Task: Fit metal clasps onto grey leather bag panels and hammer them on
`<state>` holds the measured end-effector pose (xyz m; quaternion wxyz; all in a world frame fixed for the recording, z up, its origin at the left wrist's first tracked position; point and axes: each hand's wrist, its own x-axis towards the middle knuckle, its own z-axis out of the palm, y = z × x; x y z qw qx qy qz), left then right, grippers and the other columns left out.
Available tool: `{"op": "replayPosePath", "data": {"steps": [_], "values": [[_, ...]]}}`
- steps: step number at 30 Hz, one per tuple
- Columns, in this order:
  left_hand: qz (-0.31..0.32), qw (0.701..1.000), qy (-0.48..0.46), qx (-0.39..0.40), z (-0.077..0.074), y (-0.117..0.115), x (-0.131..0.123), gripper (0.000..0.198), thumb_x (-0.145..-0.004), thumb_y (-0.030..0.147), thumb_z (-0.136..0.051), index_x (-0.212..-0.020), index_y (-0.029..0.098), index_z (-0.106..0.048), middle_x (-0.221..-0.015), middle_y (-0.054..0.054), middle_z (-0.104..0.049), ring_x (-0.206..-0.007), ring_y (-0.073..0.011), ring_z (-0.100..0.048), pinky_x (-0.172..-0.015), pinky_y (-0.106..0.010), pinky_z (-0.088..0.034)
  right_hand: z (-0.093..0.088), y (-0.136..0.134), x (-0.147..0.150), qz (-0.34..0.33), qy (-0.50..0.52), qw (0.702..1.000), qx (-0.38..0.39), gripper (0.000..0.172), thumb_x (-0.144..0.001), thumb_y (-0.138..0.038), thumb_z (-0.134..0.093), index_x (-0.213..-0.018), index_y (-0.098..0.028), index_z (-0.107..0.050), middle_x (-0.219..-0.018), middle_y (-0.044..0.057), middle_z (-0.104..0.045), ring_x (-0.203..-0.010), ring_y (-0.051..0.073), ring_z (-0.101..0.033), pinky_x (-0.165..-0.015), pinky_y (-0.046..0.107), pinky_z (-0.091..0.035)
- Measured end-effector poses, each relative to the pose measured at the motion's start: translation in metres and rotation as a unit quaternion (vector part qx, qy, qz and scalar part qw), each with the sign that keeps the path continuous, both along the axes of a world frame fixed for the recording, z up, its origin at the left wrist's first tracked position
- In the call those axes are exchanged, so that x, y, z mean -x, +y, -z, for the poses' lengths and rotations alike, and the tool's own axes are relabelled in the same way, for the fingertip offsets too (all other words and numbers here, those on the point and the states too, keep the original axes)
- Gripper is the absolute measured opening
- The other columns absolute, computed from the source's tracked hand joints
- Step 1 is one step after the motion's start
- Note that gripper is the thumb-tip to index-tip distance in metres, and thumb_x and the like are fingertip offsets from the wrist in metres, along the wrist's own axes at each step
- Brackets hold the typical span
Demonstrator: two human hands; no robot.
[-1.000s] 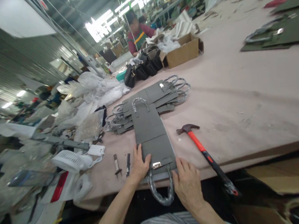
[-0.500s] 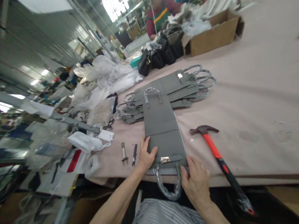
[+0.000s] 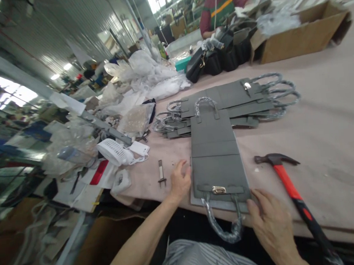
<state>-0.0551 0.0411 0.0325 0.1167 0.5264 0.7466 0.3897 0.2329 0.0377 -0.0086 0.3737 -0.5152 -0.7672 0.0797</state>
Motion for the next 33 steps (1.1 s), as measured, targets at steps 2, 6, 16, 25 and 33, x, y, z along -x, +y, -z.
{"op": "replayPosePath", "data": {"steps": [2, 6, 16, 25, 33], "values": [[-0.029, 0.996, 0.071, 0.048, -0.015, -0.008, 0.031, 0.029, -0.094, 0.024, -0.05, -0.115, 0.017, -0.068, -0.116, -0.014, -0.069, -0.116, -0.0274, -0.063, -0.105, -0.042, -0.049, -0.018, 0.004, 0.004, 0.009, -0.011, 1.0, -0.012, 0.037, -0.097, -0.041, -0.047, -0.118, -0.016, -0.064, -0.111, 0.016, -0.068, -0.1, 0.031, -0.065, -0.09, 0.047, -0.051], [-0.119, 0.943, 0.162, 0.265, -0.031, -0.019, 0.093, 0.035, -0.093, 0.043, -0.053, -0.105, 0.015, -0.07, -0.111, -0.02, -0.072, -0.107, -0.0342, -0.068, -0.092, -0.043, -0.051, -0.051, 0.004, 0.034, -0.028, -0.042, 0.999, -0.011, 0.039, -0.097, -0.039, -0.049, -0.127, -0.016, -0.061, -0.123, 0.018, -0.064, -0.112, 0.033, -0.06, -0.095, 0.05, -0.047], [-0.116, 0.928, 0.032, 0.353, -0.019, -0.015, 0.126, 0.018, -0.068, 0.029, -0.073, -0.06, 0.019, -0.061, -0.068, -0.012, -0.072, -0.087, -0.0322, -0.073, -0.071, -0.033, -0.052, -0.052, -0.015, 0.093, -0.171, -0.187, 0.961, 0.111, 0.055, -0.084, -0.037, -0.068, -0.135, -0.019, -0.057, -0.149, 0.015, -0.049, -0.138, 0.037, -0.041, -0.116, 0.061, -0.025], [-0.11, 0.963, -0.241, 0.056, -0.016, -0.039, 0.083, 0.031, -0.074, 0.04, -0.071, -0.088, 0.014, -0.065, -0.072, -0.004, -0.072, -0.066, -0.017, -0.071, -0.061, -0.025, -0.057, -0.052, -0.014, 0.092, -0.166, -0.171, 0.965, 0.113, 0.052, -0.085, -0.036, -0.065, -0.132, -0.016, -0.058, -0.147, 0.017, -0.051, -0.138, 0.035, -0.043, -0.117, 0.058, -0.025], [-0.012, 0.956, -0.28, -0.092, -0.008, -0.064, 0.009, 0.028, -0.085, 0.038, -0.071, -0.1, 0.014, -0.067, -0.092, -0.009, -0.076, -0.079, -0.0179, -0.074, -0.075, -0.028, -0.061, -0.052, -0.016, 0.093, -0.164, -0.175, 0.964, 0.116, 0.054, -0.085, -0.036, -0.064, -0.135, -0.016, -0.057, -0.149, 0.016, -0.05, -0.139, 0.035, -0.041, -0.119, 0.057, -0.023]]}}
